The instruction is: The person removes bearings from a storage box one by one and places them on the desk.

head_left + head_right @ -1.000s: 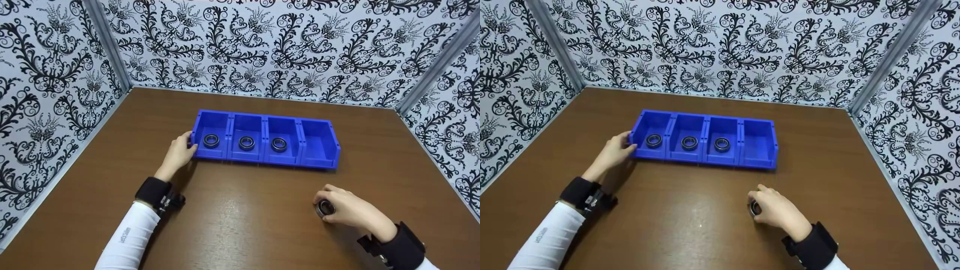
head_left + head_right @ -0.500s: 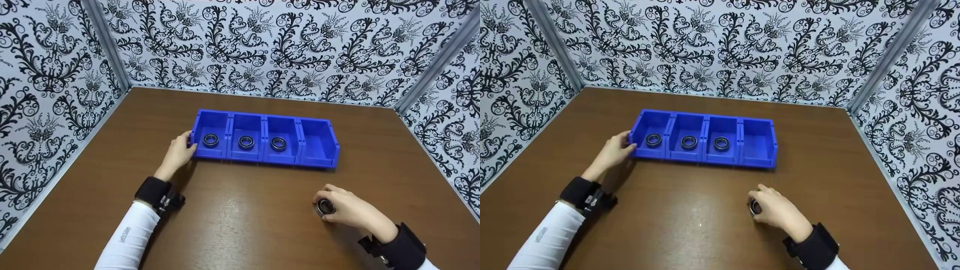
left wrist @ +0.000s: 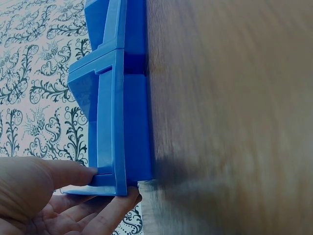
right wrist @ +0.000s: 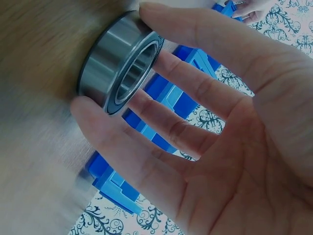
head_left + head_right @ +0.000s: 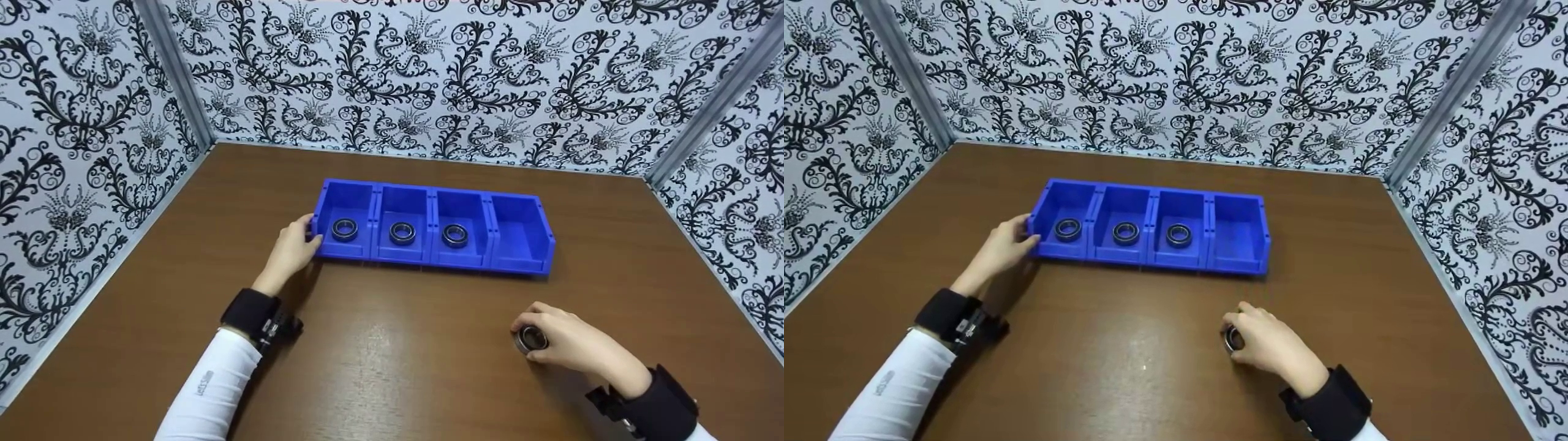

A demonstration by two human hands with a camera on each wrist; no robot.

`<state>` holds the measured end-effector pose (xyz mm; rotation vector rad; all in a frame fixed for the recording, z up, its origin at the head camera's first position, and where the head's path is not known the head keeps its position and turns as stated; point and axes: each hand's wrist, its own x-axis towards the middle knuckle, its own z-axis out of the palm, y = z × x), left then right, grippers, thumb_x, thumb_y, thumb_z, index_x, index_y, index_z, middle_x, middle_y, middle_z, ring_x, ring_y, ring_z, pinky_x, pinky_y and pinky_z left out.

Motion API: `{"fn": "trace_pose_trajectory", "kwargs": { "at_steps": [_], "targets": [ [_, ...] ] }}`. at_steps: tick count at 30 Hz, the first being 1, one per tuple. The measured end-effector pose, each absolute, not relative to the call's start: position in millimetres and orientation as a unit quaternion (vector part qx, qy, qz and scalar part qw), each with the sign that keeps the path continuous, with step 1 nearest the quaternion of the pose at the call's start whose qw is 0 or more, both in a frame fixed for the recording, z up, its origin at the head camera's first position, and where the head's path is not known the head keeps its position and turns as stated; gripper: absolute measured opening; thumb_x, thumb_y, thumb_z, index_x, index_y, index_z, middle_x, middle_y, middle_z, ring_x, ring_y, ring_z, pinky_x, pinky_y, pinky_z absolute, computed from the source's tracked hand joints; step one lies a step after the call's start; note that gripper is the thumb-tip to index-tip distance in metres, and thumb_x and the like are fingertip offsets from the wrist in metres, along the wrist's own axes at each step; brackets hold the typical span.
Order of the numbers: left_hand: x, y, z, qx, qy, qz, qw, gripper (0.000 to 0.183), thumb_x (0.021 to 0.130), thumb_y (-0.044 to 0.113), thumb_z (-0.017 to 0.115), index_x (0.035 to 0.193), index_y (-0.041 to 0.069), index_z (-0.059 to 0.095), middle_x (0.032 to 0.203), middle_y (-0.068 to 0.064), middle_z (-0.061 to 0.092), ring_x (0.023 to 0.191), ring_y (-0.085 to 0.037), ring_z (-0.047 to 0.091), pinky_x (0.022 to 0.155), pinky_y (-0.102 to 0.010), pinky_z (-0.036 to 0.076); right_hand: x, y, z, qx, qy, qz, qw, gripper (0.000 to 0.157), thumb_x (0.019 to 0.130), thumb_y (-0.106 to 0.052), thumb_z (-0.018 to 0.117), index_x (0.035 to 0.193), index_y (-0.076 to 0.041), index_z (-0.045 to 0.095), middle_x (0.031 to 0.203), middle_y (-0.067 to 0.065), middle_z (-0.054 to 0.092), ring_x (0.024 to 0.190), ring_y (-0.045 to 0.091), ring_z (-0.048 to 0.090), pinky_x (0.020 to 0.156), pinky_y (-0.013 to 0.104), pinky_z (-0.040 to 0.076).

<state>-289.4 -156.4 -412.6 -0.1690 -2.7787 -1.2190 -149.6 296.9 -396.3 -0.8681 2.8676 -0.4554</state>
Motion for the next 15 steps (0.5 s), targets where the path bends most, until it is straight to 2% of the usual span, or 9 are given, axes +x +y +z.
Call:
{"fn": "trace_pose_trajectory", "kwargs": {
  "at_steps": [15],
  "targets": [
    [-290.3, -156.5, -412.8, -0.054, -0.909, -0.41, 0.049, 0.051, 0.098, 0.001, 0.057, 0.146, -0.013, 0.046, 0.14, -0.035, 0.058, 0.132, -0.046, 0.059, 0.115, -0.055, 0.047, -145.9, 296.4, -388.0, -0.28, 0.948, -0.145, 0.031, 0.034, 0.076, -0.009, 0.085, 0.107, -0.016, 0.074, 0.105, 0.002, 0.068, 0.093, 0.022, 0.069, 0.077, 0.034, 0.058]
  ]
}}
